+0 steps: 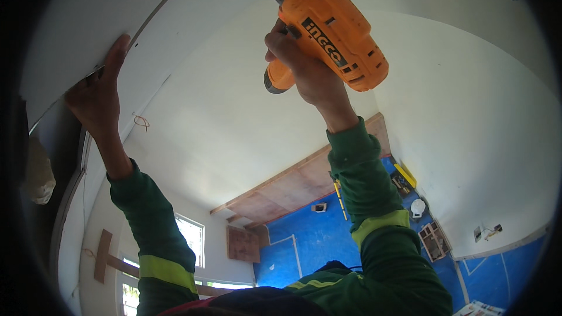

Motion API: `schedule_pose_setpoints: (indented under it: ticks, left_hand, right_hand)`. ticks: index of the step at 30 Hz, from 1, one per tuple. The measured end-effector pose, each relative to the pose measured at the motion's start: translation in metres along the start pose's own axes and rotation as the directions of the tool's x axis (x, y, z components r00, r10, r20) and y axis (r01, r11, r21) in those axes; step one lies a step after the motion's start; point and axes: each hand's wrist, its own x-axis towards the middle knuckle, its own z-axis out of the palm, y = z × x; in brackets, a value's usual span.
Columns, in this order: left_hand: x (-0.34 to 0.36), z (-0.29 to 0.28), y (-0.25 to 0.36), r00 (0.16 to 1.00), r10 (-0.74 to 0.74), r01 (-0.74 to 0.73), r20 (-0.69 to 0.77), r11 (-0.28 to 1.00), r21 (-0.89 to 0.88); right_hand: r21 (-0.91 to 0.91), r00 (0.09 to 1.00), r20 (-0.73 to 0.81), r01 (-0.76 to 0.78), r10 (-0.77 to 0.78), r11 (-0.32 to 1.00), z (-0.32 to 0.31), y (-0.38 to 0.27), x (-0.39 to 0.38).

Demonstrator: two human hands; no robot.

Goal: The person uses a cordless drill to drive screws into a white ceiling panel, securing it along the ceiling edge. They repeatedly position screws and operate the drill while holding the panel in place.

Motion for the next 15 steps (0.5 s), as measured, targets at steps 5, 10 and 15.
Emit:
schedule_pose_setpoints:
  ticks: [5, 10, 15]
  left_hand:
    - [-0.0007, 0.0072, 0.0022, 0.996, -0.083, 0.075, -0.037, 0.981, -0.177]
    - [0.0001, 0.0062, 0.0026, 0.998, -0.029, 0.022, -0.055, 0.992, -0.123]
    - [-0.0017, 0.0049, 0.0017, 0.997, -0.074, 0.069, -0.035, 0.99, -0.124]
  right_hand:
    - [0.012, 1.0, 0.028, -0.01, 0.01, 1.0, -0.0076, 0.0007, 0.0027]
    - [-0.03, 0.998, 0.06, 0.0, 0.002, 1.0, -0.0111, 0.0001, 0.0052]
    - [-0.043, 0.998, 0.056, -0.008, 0.01, 0.999, -0.0102, -0.0009, 0.0054]
